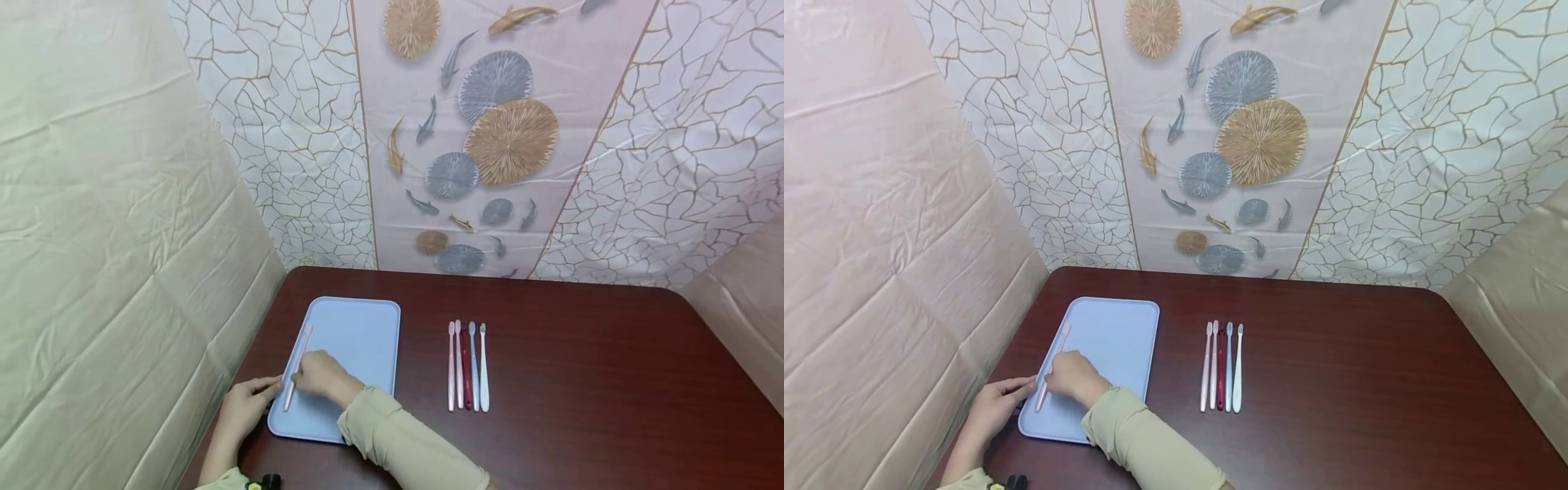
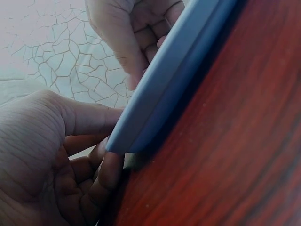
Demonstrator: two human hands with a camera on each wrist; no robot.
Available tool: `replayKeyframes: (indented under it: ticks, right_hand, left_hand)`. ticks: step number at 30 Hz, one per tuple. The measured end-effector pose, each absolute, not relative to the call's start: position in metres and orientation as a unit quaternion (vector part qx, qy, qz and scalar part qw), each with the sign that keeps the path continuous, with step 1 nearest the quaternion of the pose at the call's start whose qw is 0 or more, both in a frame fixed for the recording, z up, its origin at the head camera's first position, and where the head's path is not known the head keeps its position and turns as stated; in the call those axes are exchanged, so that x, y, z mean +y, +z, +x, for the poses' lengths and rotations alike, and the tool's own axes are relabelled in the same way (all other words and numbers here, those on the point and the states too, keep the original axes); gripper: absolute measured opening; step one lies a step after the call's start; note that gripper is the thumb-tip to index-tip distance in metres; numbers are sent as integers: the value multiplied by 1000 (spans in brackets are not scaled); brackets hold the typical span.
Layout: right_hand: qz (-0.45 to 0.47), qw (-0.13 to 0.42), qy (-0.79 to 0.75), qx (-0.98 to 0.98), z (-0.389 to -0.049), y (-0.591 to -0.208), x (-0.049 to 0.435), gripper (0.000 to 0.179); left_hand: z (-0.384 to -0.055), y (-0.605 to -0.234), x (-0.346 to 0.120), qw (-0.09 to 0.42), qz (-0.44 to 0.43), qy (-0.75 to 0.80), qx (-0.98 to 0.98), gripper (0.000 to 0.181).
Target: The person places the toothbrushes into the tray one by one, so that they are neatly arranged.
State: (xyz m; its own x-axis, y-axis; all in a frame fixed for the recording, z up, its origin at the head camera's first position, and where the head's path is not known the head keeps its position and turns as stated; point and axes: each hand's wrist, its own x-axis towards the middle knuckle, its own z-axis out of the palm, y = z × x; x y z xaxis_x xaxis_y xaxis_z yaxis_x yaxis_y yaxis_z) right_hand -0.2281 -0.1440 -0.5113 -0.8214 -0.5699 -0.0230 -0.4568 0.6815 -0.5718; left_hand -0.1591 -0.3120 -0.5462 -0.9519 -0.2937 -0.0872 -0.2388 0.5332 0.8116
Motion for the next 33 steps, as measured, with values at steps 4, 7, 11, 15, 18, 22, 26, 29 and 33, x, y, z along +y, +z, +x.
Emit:
replayKeyframes:
  ticks: [4, 7, 11, 15, 18, 22, 26, 29, 33]
  right_hand:
    - [-301, 96, -284, 905, -224, -509, -140, 46]
    - [-317, 88, -283, 901, -219, -505, -135, 46]
    - [-335, 80, -286, 894, -214, -497, -125, 46]
    - [-345, 81, -299, 886, -213, -488, -107, 42]
    - [-346, 73, -310, 883, -214, -479, -86, 30]
    - [-330, 47, -318, 888, -220, -472, -54, 16]
    - [-295, 31, -326, 898, -229, -473, -17, 14]
    - [-258, 27, -334, 906, -235, -476, 13, 14]
    - [-204, 15, -333, 921, -242, -479, 53, 15]
  left_hand:
    - [-158, -546, -312, 26, 150, -459, -875, 31]
    - [-157, -546, -313, 25, 150, -457, -876, 31]
    - [-156, -544, -313, 24, 153, -461, -874, 31]
    - [-156, -543, -312, 21, 157, -468, -869, 32]
    - [-156, -542, -311, 17, 156, -473, -867, 34]
    - [-155, -541, -312, 14, 154, -472, -868, 37]
    - [-154, -540, -313, 15, 157, -465, -871, 37]
    - [-155, -540, -312, 13, 158, -466, -871, 36]
    - [-155, -539, -310, 9, 154, -468, -870, 38]
